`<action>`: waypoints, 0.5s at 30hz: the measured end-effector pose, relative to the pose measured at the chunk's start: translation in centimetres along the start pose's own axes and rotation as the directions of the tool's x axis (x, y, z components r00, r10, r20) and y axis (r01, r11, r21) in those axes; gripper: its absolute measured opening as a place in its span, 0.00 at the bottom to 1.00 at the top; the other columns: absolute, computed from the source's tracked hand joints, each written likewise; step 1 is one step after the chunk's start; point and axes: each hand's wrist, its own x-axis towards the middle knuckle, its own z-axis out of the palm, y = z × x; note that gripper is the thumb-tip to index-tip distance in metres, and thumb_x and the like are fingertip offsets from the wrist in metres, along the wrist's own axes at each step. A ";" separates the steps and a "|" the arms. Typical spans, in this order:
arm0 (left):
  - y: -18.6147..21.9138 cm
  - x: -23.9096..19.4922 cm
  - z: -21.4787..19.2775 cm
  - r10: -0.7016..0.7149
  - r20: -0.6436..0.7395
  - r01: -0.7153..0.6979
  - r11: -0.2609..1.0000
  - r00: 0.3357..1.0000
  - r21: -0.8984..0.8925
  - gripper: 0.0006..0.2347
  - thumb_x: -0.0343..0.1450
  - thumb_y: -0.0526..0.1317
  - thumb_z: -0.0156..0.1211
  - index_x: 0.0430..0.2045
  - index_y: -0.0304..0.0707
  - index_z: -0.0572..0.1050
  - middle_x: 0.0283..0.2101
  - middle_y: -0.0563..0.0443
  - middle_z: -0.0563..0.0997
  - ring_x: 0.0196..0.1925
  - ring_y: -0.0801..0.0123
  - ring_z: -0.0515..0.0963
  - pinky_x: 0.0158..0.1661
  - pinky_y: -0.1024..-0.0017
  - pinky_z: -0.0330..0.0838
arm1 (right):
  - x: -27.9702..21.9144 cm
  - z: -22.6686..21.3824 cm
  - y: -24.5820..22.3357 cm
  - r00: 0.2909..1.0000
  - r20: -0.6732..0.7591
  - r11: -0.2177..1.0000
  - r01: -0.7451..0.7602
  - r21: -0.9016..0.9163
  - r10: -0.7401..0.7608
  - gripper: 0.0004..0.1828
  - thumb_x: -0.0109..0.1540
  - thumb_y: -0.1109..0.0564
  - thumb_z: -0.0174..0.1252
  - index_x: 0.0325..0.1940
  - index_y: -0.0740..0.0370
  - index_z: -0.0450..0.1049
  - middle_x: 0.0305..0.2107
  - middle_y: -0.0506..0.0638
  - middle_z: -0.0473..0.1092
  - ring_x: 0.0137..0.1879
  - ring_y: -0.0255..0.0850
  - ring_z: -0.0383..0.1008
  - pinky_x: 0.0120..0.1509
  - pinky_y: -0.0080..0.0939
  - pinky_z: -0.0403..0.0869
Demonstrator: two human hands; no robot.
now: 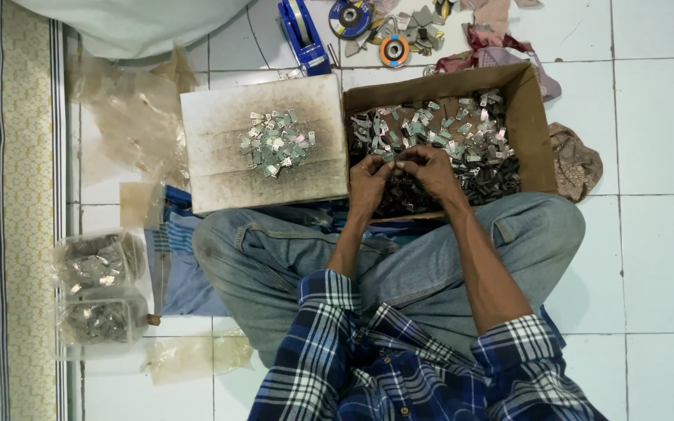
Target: Sorting and arranging small metal components from a cardboard box onto a white board while sitting on the floor.
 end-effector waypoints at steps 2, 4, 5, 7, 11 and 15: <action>2.3 -1.4 -0.2 0.008 0.006 -0.007 0.999 1.000 -0.052 0.06 0.70 0.35 0.67 0.38 0.36 0.82 0.35 0.45 0.84 0.40 0.66 0.83 0.46 0.66 0.76 | -0.1 0.4 -0.7 1.000 -0.003 1.000 -0.004 -0.005 0.004 0.10 0.58 0.60 0.70 0.44 0.59 0.82 0.29 0.53 0.78 0.39 0.38 0.77 0.48 0.40 0.74; 3.6 -2.1 -0.2 0.014 0.015 -0.013 0.994 1.000 -0.106 0.06 0.70 0.32 0.64 0.38 0.33 0.82 0.35 0.43 0.84 0.39 0.64 0.84 0.45 0.66 0.77 | -0.3 0.4 -0.9 1.000 -0.008 1.000 -0.009 -0.013 0.009 0.10 0.58 0.60 0.69 0.44 0.58 0.82 0.28 0.52 0.77 0.38 0.38 0.77 0.48 0.40 0.74; 3.8 -2.1 -0.2 0.010 0.016 -0.009 0.997 1.000 -0.077 0.05 0.71 0.35 0.66 0.37 0.35 0.82 0.34 0.45 0.85 0.39 0.66 0.85 0.44 0.68 0.77 | -0.3 0.4 -0.9 1.000 -0.010 1.000 0.007 -0.019 -0.008 0.10 0.58 0.61 0.69 0.44 0.59 0.82 0.28 0.54 0.77 0.38 0.39 0.77 0.48 0.41 0.74; 3.5 -1.9 -0.1 0.005 0.011 -0.004 0.999 1.000 -0.052 0.06 0.71 0.38 0.68 0.37 0.38 0.83 0.34 0.47 0.85 0.38 0.69 0.85 0.43 0.70 0.77 | -0.2 0.2 -0.5 1.000 -0.004 0.999 0.023 -0.030 -0.023 0.10 0.58 0.62 0.69 0.43 0.60 0.82 0.28 0.56 0.77 0.38 0.40 0.77 0.47 0.43 0.74; 3.0 -1.7 0.1 0.005 0.005 -0.004 0.995 1.000 -0.104 0.07 0.68 0.38 0.73 0.35 0.37 0.82 0.33 0.45 0.85 0.38 0.68 0.84 0.42 0.69 0.77 | -0.3 0.2 -0.8 1.000 0.005 1.000 0.016 0.025 -0.016 0.08 0.60 0.61 0.69 0.44 0.59 0.82 0.30 0.53 0.78 0.40 0.36 0.75 0.49 0.40 0.74; 4.4 -2.3 0.4 -0.008 0.000 0.008 0.996 1.000 -0.085 0.08 0.69 0.37 0.71 0.38 0.36 0.82 0.36 0.43 0.85 0.40 0.65 0.85 0.44 0.67 0.78 | -0.3 0.0 -0.8 0.999 0.016 0.999 0.028 0.031 -0.028 0.08 0.60 0.62 0.69 0.44 0.61 0.82 0.30 0.54 0.78 0.41 0.38 0.75 0.50 0.43 0.74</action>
